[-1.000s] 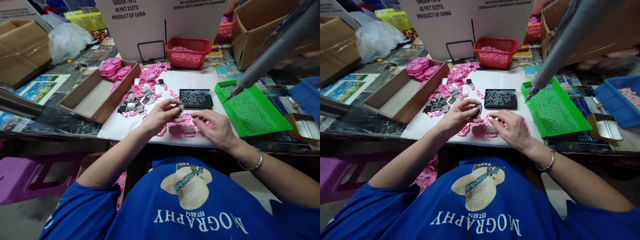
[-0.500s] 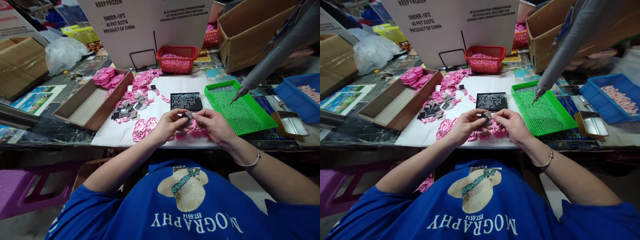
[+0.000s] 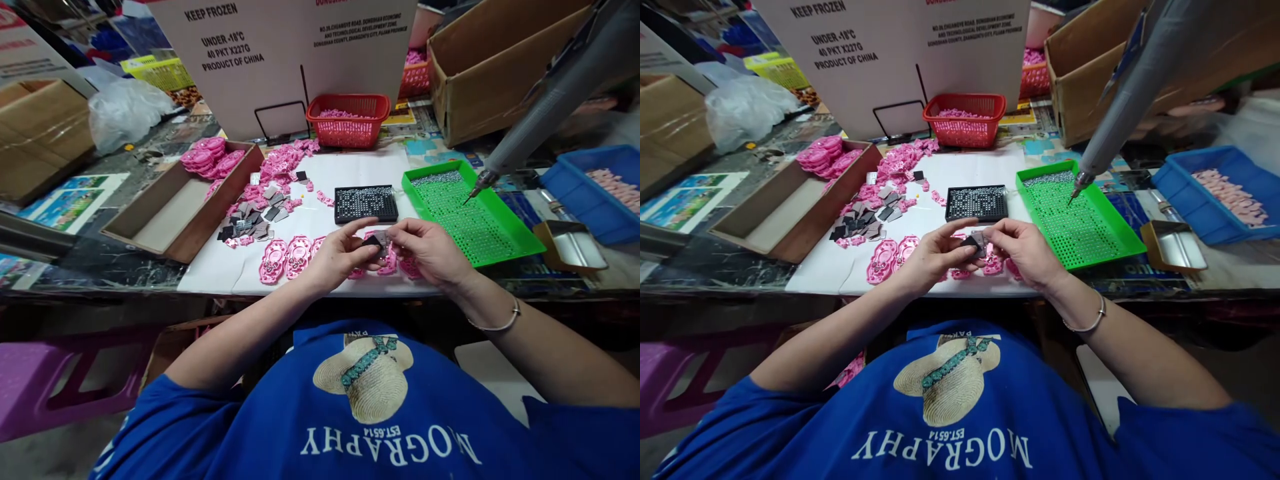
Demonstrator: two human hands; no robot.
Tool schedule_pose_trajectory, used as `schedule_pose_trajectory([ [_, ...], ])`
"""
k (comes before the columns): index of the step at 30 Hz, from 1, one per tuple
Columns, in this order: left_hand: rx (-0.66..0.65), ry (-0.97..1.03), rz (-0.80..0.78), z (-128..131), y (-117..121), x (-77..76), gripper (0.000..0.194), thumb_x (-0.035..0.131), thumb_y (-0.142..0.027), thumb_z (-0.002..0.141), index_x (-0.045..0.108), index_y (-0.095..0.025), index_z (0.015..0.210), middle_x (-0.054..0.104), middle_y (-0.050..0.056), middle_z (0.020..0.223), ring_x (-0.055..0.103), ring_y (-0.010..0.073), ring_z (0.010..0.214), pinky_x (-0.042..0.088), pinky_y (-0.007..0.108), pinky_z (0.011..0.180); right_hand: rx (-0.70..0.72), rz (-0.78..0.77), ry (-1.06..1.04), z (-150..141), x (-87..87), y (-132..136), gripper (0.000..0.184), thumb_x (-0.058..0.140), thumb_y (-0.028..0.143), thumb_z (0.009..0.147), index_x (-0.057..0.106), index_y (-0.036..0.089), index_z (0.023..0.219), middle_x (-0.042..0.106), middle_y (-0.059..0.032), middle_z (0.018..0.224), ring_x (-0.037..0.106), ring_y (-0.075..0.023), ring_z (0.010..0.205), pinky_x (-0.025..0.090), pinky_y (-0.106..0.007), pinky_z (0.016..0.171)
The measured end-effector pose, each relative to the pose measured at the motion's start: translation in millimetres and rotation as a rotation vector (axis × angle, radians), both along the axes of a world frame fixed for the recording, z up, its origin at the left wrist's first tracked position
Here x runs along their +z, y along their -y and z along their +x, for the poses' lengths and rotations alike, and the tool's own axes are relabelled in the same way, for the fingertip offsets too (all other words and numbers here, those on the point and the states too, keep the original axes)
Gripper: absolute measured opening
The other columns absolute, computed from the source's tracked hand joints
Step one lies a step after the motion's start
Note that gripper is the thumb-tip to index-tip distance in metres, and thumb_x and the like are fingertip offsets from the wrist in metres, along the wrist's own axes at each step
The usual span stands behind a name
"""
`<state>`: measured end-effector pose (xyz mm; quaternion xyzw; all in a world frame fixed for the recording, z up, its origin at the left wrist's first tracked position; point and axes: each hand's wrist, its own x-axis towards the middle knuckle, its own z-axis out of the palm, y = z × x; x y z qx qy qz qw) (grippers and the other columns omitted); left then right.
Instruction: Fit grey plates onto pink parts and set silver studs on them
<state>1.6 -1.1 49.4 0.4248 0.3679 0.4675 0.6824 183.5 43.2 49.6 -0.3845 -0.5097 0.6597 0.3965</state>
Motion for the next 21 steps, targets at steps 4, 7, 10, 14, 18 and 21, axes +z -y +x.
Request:
schedule_pose_trajectory([
  [4,0.076,-0.037,-0.038,1,-1,-2.9,0.053,0.082,-0.027,0.073,0.061,-0.016,0.12,0.071,0.002,0.081,0.074,0.0174,0.074,0.061,0.028,0.071,-0.086,-0.066,-0.034,1,-2.1,-1,0.04,0.088,0.045,0.059,0.064,0.015,0.07,0.06,0.0034,0.059,0.053,-0.0048,0.052,0.043,-0.017,0.051],
  [7,0.081,-0.024,-0.054,1,-2,-5.1,0.045,0.085,-0.027,0.069,0.064,-0.014,0.108,0.073,0.004,0.085,0.073,0.0158,0.072,0.06,0.026,0.069,-0.115,-0.034,-0.008,2,-5.4,-2,0.038,0.084,0.046,0.065,0.064,0.016,0.076,0.064,0.0019,0.061,0.058,-0.0074,0.053,0.048,-0.019,0.052],
  [10,0.101,0.007,-0.055,0,-3,-5.4,0.043,0.084,-0.027,0.07,0.064,-0.014,0.106,0.073,0.003,0.083,0.073,0.0147,0.07,0.06,0.024,0.066,-0.116,0.071,0.027,4,-6.6,-1,0.03,0.081,0.036,0.071,0.066,0.019,0.089,0.065,0.0033,0.062,0.062,-0.0094,0.055,0.051,-0.021,0.054],
  [14,0.191,0.03,-0.031,-8,-4,-4.1,0.04,0.083,-0.024,0.071,0.063,-0.015,0.105,0.072,0.001,0.079,0.073,0.0139,0.067,0.06,0.023,0.066,-0.083,0.303,0.247,12,-2.0,4,0.013,0.07,0.024,0.08,0.074,0.021,0.092,0.073,0.0,0.075,0.067,-0.012,0.066,0.056,-0.026,0.066],
  [18,0.269,0.042,-0.027,-21,-5,-1.9,0.039,0.082,-0.019,0.071,0.06,-0.014,0.104,0.073,0.001,0.077,0.073,0.0132,0.068,0.06,0.021,0.068,-0.003,0.702,0.531,21,-3.6,12,0.022,0.065,0.017,0.085,0.075,0.018,0.105,0.076,-0.0059,0.104,0.072,-0.0171,0.091,0.056,-0.029,0.082],
  [21,0.277,0.044,-0.054,-27,-5,-0.7,0.037,0.081,-0.018,0.072,0.058,-0.014,0.101,0.072,0.001,0.076,0.073,0.0129,0.067,0.059,0.018,0.063,0.004,1.201,0.771,24,-13.3,16,0.021,0.059,0.018,0.092,0.074,0.014,0.106,0.077,-0.0079,0.096,0.071,-0.0159,0.082,0.052,-0.027,0.073],
])
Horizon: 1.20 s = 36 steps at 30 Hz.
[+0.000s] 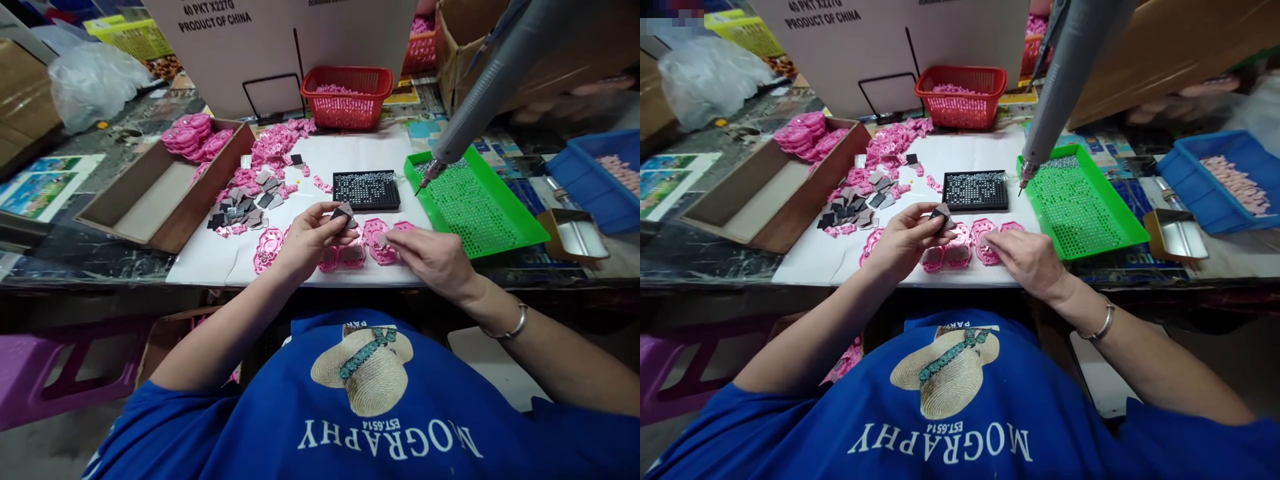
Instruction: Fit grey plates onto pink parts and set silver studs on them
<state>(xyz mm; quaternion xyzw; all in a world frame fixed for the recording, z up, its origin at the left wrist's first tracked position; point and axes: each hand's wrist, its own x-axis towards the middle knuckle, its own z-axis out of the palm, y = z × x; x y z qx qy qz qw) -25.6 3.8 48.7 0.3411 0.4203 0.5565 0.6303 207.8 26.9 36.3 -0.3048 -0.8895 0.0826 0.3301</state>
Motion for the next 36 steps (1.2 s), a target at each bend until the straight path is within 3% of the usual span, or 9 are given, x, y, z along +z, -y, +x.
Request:
schedule_pose_trajectory([
  [3,-0.027,0.007,-0.018,0,1,-0.7,0.033,0.081,-0.019,0.072,0.058,-0.014,0.095,0.072,0.001,0.077,0.073,0.0128,0.066,0.058,0.018,0.061,-0.02,0.311,0.201,-2,-9.4,1,0.02,0.057,0.022,0.095,0.075,0.017,0.101,0.074,-0.0042,0.08,0.063,-0.0128,0.066,0.042,-0.027,0.06],
  [7,-0.056,0.019,-0.003,3,2,-3.0,0.03,0.082,-0.021,0.071,0.059,-0.013,0.088,0.068,0.0,0.079,0.071,0.0113,0.068,0.06,0.02,0.065,-0.076,0.41,0.272,-5,-15.9,0,0.02,0.057,0.029,0.096,0.075,0.023,0.094,0.064,-0.0009,0.068,0.053,-0.0116,0.062,0.033,-0.027,0.059],
  [13,-0.079,0.04,-0.013,5,2,-5.2,0.028,0.083,-0.023,0.07,0.062,-0.013,0.084,0.066,-0.001,0.079,0.068,0.0092,0.068,0.06,0.02,0.069,-0.045,0.289,0.311,-3,-13.0,5,0.021,0.057,0.029,0.094,0.076,0.021,0.092,0.06,-0.0027,0.069,0.051,-0.0132,0.062,0.035,-0.028,0.059],
  [20,-0.189,-0.017,-0.02,15,3,-3.1,0.044,0.082,-0.024,0.071,0.061,-0.016,0.109,0.069,-0.001,0.078,0.071,0.0146,0.067,0.057,0.024,0.061,-0.016,-0.196,-0.21,-17,11.0,-1,0.023,0.058,0.022,0.092,0.067,0.02,0.112,0.072,-0.0066,0.1,0.068,-0.0166,0.087,0.056,-0.03,0.077],
  [23,-0.267,-0.016,-0.03,18,3,-0.9,0.061,0.079,-0.023,0.075,0.053,-0.017,0.129,0.069,-0.001,0.073,0.071,0.0161,0.066,0.054,0.023,0.058,0.147,-0.067,-0.186,-16,12.1,-10,0.024,0.054,0.016,0.093,0.068,0.02,0.112,0.071,-0.0086,0.112,0.067,-0.0182,0.105,0.056,-0.034,0.09],
  [26,-0.365,0.012,-0.064,21,3,0.9,0.065,0.077,-0.022,0.077,0.048,-0.017,0.136,0.071,0.0,0.073,0.071,0.0154,0.066,0.053,0.021,0.058,0.194,0.086,-0.136,-6,9.5,-13,0.022,0.052,0.018,0.094,0.072,0.023,0.104,0.072,-0.0082,0.11,0.067,-0.0183,0.104,0.057,-0.033,0.086],
  [28,-0.397,0.021,-0.088,22,3,1.7,0.058,0.077,-0.022,0.078,0.051,-0.017,0.13,0.071,0.001,0.073,0.072,0.0148,0.066,0.053,0.02,0.058,0.168,0.159,-0.085,4,8.3,-12,0.023,0.051,0.021,0.094,0.073,0.025,0.098,0.074,-0.0062,0.108,0.068,-0.0184,0.1,0.057,-0.033,0.08],
  [31,-0.326,0.01,-0.095,21,3,1.8,0.037,0.08,-0.024,0.075,0.059,-0.014,0.104,0.072,0.003,0.077,0.072,0.0141,0.068,0.055,0.019,0.059,0.104,0.207,0.02,22,7.4,-10,0.024,0.051,0.021,0.094,0.073,0.025,0.1,0.075,-0.0047,0.107,0.07,-0.0185,0.095,0.056,-0.033,0.078],
  [36,-0.132,-0.067,-0.092,6,9,1.9,0.037,0.088,-0.029,0.064,0.059,-0.014,0.082,0.069,0.0,0.071,0.071,0.0145,0.066,0.056,0.019,0.058,-0.111,0.284,0.22,48,1.6,-8,0.022,0.056,0.02,0.092,0.074,0.023,0.105,0.077,-0.0045,0.096,0.067,-0.0188,0.082,0.048,-0.032,0.07],
])
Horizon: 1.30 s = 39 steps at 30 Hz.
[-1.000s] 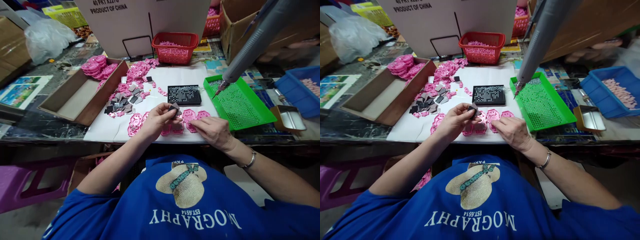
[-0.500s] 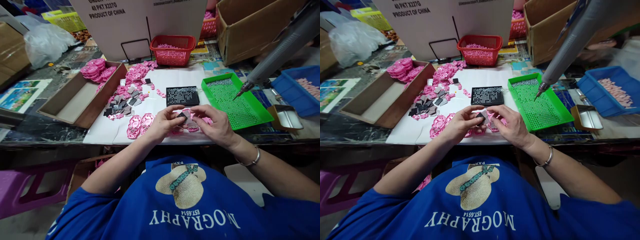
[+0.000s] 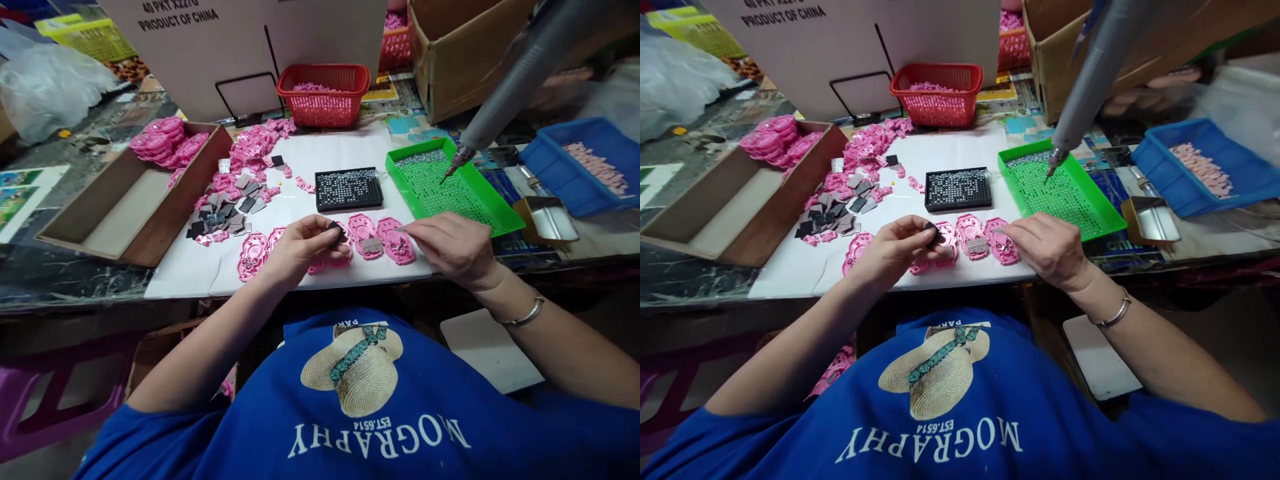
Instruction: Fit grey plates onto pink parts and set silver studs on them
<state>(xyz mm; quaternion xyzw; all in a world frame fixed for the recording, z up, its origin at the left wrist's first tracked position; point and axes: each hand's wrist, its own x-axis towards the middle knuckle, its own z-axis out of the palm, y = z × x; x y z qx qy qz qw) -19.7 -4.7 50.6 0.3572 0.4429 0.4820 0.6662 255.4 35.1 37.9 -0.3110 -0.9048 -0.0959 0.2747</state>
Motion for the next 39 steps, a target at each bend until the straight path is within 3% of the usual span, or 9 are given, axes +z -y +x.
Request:
schedule_pose_trajectory([
  [5,0.186,-0.208,0.102,-29,5,7.7,0.03,0.088,-0.03,0.063,0.068,-0.014,0.078,0.068,0.0,0.069,0.067,0.0119,0.061,0.052,0.017,0.051,-0.004,0.174,0.189,2,-9.6,5,0.02,0.057,0.017,0.092,0.073,0.021,0.104,0.077,-0.0024,0.092,0.06,-0.017,0.075,0.037,-0.032,0.061],
  [10,0.571,-0.294,0.238,-77,10,17.0,0.026,0.087,-0.025,0.058,0.072,-0.015,0.076,0.068,-0.001,0.066,0.058,0.0072,0.052,0.042,0.016,0.043,0.072,0.16,0.263,5,-18.4,7,0.027,0.057,0.015,0.091,0.07,0.018,0.115,0.075,-0.0064,0.106,0.061,-0.0198,0.084,0.04,-0.033,0.066],
  [13,0.664,-0.286,0.268,-103,21,13.4,0.027,0.086,-0.025,0.059,0.073,-0.015,0.081,0.069,-0.001,0.067,0.059,0.007,0.05,0.044,0.017,0.046,0.081,0.105,0.263,8,-20.9,7,0.03,0.058,0.017,0.09,0.07,0.021,0.117,0.074,-0.0078,0.108,0.063,-0.0252,0.086,0.042,-0.038,0.067],
  [16,0.657,-0.235,0.227,-117,33,3.9,0.033,0.089,-0.025,0.056,0.073,-0.015,0.084,0.072,0.0,0.07,0.063,0.0085,0.051,0.052,0.019,0.052,0.076,-0.017,0.172,5,-17.5,11,0.032,0.06,0.019,0.088,0.072,0.026,0.116,0.075,-0.0096,0.106,0.064,-0.0303,0.087,0.044,-0.044,0.068],
  [20,0.59,-0.153,0.166,-114,44,-6.3,0.041,0.091,-0.028,0.054,0.072,-0.014,0.088,0.073,0.001,0.071,0.069,0.0114,0.056,0.058,0.021,0.059,0.149,-0.094,-0.028,-19,-3.1,13,0.03,0.063,0.019,0.087,0.072,0.024,0.115,0.075,-0.0095,0.1,0.067,-0.0304,0.084,0.051,-0.045,0.071],
  [26,0.53,-0.199,0.189,-95,48,-8.7,0.04,0.091,-0.032,0.059,0.071,-0.014,0.087,0.074,0.002,0.073,0.073,0.0152,0.061,0.06,0.023,0.062,0.335,-0.367,-0.284,-98,27.1,10,0.019,0.062,0.017,0.089,0.072,0.022,0.105,0.075,-0.0053,0.097,0.07,-0.0193,0.085,0.056,-0.035,0.077],
  [30,0.49,-0.133,0.176,-86,48,-9.4,0.038,0.09,-0.033,0.06,0.069,-0.014,0.085,0.073,0.0,0.072,0.073,0.0158,0.062,0.06,0.023,0.062,0.31,-0.72,-0.417,-155,32.3,4,0.021,0.063,0.027,0.09,0.071,0.019,0.108,0.075,-0.0051,0.098,0.071,-0.0179,0.086,0.057,-0.032,0.077],
  [32,0.468,-0.062,0.156,-84,47,-10.0,0.039,0.09,-0.034,0.06,0.067,-0.014,0.084,0.073,0.0,0.072,0.073,0.0161,0.063,0.06,0.024,0.063,0.317,-0.816,-0.448,-175,31.2,0,0.024,0.064,0.028,0.089,0.071,0.017,0.109,0.075,-0.005,0.096,0.071,-0.0177,0.085,0.057,-0.031,0.075],
  [39,0.388,0.066,0.045,-92,44,-10.6,0.034,0.087,-0.028,0.064,0.068,-0.013,0.087,0.072,0.0,0.072,0.073,0.0149,0.063,0.06,0.021,0.063,0.413,-0.702,-0.366,-201,28.2,-18,0.022,0.057,0.025,0.092,0.072,0.019,0.107,0.074,-0.0049,0.101,0.069,-0.0166,0.09,0.055,-0.032,0.084],
])
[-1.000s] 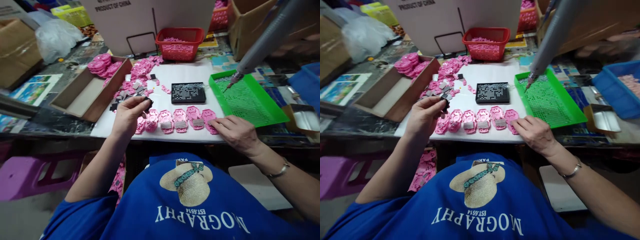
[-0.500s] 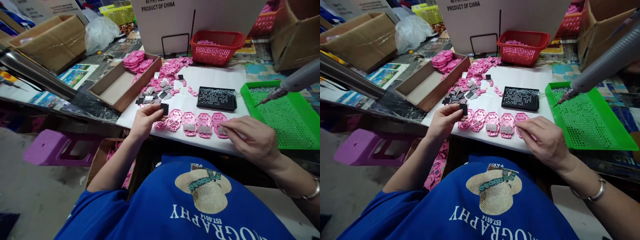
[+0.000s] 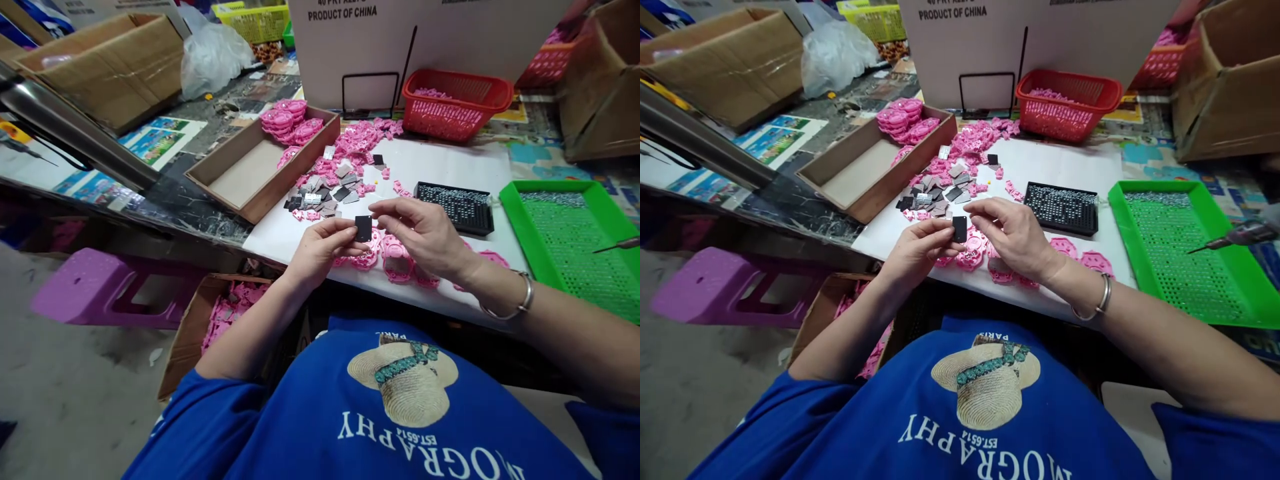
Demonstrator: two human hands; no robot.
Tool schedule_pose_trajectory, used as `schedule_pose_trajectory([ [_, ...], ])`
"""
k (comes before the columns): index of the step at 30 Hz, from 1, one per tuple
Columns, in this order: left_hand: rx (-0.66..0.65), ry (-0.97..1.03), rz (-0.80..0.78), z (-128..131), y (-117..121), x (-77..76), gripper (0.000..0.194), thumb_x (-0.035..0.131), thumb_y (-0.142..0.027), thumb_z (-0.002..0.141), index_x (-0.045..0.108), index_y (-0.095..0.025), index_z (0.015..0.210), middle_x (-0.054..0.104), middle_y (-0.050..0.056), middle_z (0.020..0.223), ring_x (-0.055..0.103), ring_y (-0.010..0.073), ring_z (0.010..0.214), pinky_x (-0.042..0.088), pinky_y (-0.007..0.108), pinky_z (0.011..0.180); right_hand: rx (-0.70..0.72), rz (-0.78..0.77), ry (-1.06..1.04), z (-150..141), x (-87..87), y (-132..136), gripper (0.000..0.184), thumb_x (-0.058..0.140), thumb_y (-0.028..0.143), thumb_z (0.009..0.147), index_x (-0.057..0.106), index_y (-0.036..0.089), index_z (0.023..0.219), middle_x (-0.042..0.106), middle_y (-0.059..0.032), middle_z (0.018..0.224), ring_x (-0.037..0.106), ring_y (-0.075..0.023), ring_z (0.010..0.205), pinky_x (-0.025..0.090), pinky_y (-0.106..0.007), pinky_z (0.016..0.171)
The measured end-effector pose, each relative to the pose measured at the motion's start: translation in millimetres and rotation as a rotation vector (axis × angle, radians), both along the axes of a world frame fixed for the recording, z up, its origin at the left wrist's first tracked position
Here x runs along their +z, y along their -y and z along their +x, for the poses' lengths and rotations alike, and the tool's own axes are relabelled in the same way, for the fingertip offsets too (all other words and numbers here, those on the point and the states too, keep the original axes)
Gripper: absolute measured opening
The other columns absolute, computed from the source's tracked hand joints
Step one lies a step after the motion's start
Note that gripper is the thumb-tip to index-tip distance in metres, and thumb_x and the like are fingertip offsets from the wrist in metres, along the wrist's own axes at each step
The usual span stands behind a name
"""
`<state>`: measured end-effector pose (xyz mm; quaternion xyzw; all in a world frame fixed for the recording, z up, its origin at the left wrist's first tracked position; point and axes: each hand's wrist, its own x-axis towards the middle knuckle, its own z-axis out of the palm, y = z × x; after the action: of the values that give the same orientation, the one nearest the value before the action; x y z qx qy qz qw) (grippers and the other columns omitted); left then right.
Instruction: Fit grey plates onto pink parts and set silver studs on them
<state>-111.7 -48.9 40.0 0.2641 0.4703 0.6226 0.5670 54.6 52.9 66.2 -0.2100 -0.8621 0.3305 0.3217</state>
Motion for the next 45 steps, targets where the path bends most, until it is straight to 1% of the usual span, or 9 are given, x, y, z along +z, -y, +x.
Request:
schedule_pose_trajectory([
  [6,-0.095,0.077,-0.053,-5,0,-1.4,0.031,0.086,-0.025,0.065,0.07,-0.012,0.088,0.074,0.003,0.075,0.073,0.014,0.066,0.059,0.019,0.063,0.224,0.447,0.034,-3,-7.0,-10,0.023,0.051,0.022,0.095,0.072,0.021,0.103,0.072,-0.0079,0.111,0.066,-0.0189,0.1,0.053,-0.033,0.088],
  [8,-0.162,0.06,-0.054,-5,2,-3.0,0.034,0.085,-0.031,0.067,0.07,-0.012,0.09,0.074,0.004,0.075,0.073,0.0148,0.066,0.059,0.021,0.063,0.251,0.417,0.059,-5,-5.8,-11,0.021,0.053,0.025,0.095,0.073,0.02,0.098,0.074,-0.0068,0.1,0.067,-0.0176,0.091,0.053,-0.03,0.082],
  [11,-0.156,-0.067,-0.026,-10,6,-4.8,0.038,0.081,-0.04,0.072,0.069,-0.013,0.097,0.073,0.005,0.077,0.071,0.0143,0.062,0.057,0.021,0.057,0.208,0.203,0.162,-7,-0.4,-11,0.016,0.059,0.024,0.092,0.074,0.017,0.095,0.075,-0.005,0.089,0.067,-0.015,0.08,0.051,-0.027,0.074],
  [16,0.13,-0.465,0.105,-40,1,-5.2,0.033,0.073,-0.038,0.078,0.07,-0.015,0.101,0.069,0.001,0.076,0.057,0.0067,0.051,0.042,0.016,0.044,0.049,-0.147,0.418,-12,2.7,-4,0.016,0.067,0.02,0.084,0.072,0.018,0.099,0.073,-0.0001,0.077,0.064,-0.0128,0.067,0.045,-0.026,0.069],
  [21,0.274,-0.996,0.157,-72,-30,-7.4,0.017,0.066,-0.026,0.08,0.073,-0.015,0.091,0.066,0.0,0.071,0.055,0.0091,0.058,0.044,0.02,0.058,0.016,-0.154,0.599,-17,-8.1,8,0.006,0.067,0.025,0.085,0.071,0.021,0.088,0.072,0.0008,0.079,0.062,-0.0138,0.071,0.042,-0.027,0.068],
  [27,0.151,-1.603,0.03,-70,-76,-6.5,0.017,0.066,-0.027,0.084,0.076,-0.018,0.094,0.072,0.005,0.094,0.064,0.0188,0.089,0.046,0.029,0.081,-0.002,0.191,0.637,-17,-17.6,12,0.01,0.065,0.027,0.088,0.069,0.018,0.084,0.067,-0.0058,0.095,0.06,-0.0186,0.084,0.041,-0.03,0.074],
  [31,-0.029,-1.841,-0.157,-60,-94,0.3,0.023,0.064,-0.031,0.085,0.075,-0.018,0.099,0.071,0.01,0.105,0.064,0.0278,0.104,0.047,0.036,0.087,0.011,0.201,0.644,-15,-17.1,10,0.012,0.062,0.028,0.09,0.07,0.018,0.089,0.066,-0.0061,0.094,0.06,-0.0195,0.085,0.042,-0.03,0.074],
  [37,-0.139,-1.866,-0.315,-58,-108,9.1,0.025,0.067,-0.034,0.081,0.075,-0.02,0.1,0.071,0.007,0.103,0.064,0.0279,0.105,0.047,0.035,0.091,-0.079,0.117,0.425,-2,-7.8,0,0.01,0.061,0.022,0.088,0.071,0.017,0.086,0.068,-0.0049,0.091,0.062,-0.0175,0.082,0.045,-0.031,0.078],
  [45,-0.173,-1.806,-0.306,-62,-110,8.1,0.028,0.066,-0.029,0.08,0.071,-0.019,0.106,0.069,0.007,0.111,0.062,0.0278,0.11,0.046,0.033,0.094,-0.095,0.103,0.264,26,0.0,-4,0.012,0.06,0.021,0.087,0.069,0.017,0.08,0.069,-0.0034,0.083,0.064,-0.0168,0.079,0.046,-0.032,0.077],
])
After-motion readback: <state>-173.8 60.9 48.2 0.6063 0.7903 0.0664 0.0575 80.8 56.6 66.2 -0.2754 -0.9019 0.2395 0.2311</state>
